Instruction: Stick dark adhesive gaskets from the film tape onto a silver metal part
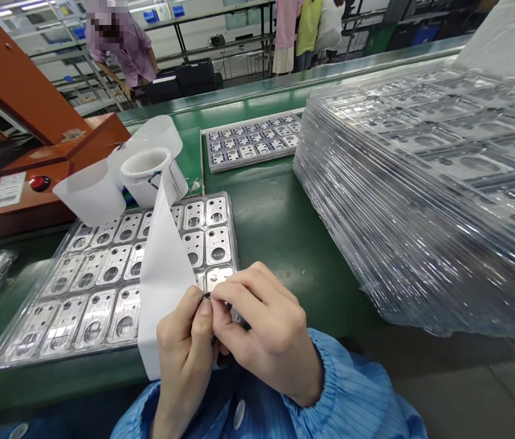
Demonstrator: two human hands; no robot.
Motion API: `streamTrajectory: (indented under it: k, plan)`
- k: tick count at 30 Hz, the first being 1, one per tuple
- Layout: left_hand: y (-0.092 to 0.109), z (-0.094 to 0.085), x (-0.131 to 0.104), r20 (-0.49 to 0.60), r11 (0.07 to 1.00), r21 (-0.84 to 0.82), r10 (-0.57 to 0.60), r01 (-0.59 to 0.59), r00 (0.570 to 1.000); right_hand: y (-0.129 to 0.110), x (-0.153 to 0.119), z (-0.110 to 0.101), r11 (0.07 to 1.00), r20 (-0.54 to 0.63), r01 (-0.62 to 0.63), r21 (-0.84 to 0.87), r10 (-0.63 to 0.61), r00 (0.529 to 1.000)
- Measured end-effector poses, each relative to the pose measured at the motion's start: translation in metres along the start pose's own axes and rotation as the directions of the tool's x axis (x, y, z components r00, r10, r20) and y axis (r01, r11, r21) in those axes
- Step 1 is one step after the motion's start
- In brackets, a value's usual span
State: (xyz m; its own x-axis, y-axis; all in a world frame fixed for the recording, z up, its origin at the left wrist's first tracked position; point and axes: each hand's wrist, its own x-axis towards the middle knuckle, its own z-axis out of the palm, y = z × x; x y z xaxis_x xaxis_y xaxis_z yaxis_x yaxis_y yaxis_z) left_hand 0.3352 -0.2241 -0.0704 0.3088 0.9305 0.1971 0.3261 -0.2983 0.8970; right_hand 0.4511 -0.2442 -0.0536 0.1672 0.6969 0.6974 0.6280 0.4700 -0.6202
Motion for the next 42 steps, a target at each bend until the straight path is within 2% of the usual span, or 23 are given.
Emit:
streamTrajectory:
  k: [4, 9, 13, 17, 20, 24, 31, 35, 40, 42]
  plan:
    - [0.000, -0.001, -0.001, 0.037, 0.997, 0.076, 0.031, -0.034, 0.999, 0.000, 0.003, -0.006, 0.999, 0.084, -0.024, -0.027, 0.026, 0.996]
    - [0.000, -0.001, -0.001, 0.069, 0.996, 0.045, 0.070, -0.074, 0.995, 0.005, 0.006, -0.009, 1.000, 0.141, -0.022, -0.007, 0.023, 0.990]
    - [-0.003, -0.001, -0.001, 0.076, 0.997, 0.021, 0.076, -0.078, 0.994, 0.011, 0.005, -0.007, 0.998, 0.119, 0.063, 0.024, -0.065, 0.991]
    - [-0.001, -0.001, -0.001, 0.082, 1.000, -0.018, 0.007, -0.006, 0.997, 0.018, 0.004, -0.002, 0.984, 0.090, 0.175, 0.039, -0.178, 0.980]
    - [0.005, 0.000, -0.002, 0.060, 0.987, -0.133, -0.080, 0.088, 0.995, 0.022, 0.004, 0.001, 0.972, 0.075, 0.234, 0.025, -0.235, 0.969]
    - [0.012, 0.002, -0.001, 0.030, 0.951, -0.259, -0.164, 0.166, 0.986, 0.024, 0.004, 0.002, 0.964, 0.074, 0.264, 0.016, -0.265, 0.961]
    - [0.012, 0.002, 0.001, 0.006, 0.932, -0.286, -0.229, 0.221, 0.973, 0.023, 0.003, 0.004, 0.953, 0.058, 0.303, -0.014, -0.302, 0.952]
    - [0.014, 0.002, 0.002, 0.003, 0.911, -0.320, -0.273, 0.260, 0.962, 0.022, 0.003, 0.003, 0.960, 0.049, 0.281, -0.016, -0.280, 0.959]
    - [0.021, 0.003, 0.003, -0.028, 0.857, -0.407, -0.358, 0.316, 0.933, 0.020, -0.001, -0.003, 0.983, 0.029, 0.144, 0.113, -0.148, 0.989]
    - [0.022, 0.003, 0.003, -0.033, 0.852, -0.413, -0.366, 0.321, 0.930, 0.020, -0.003, -0.004, 0.988, 0.021, 0.113, 0.109, -0.116, 0.993]
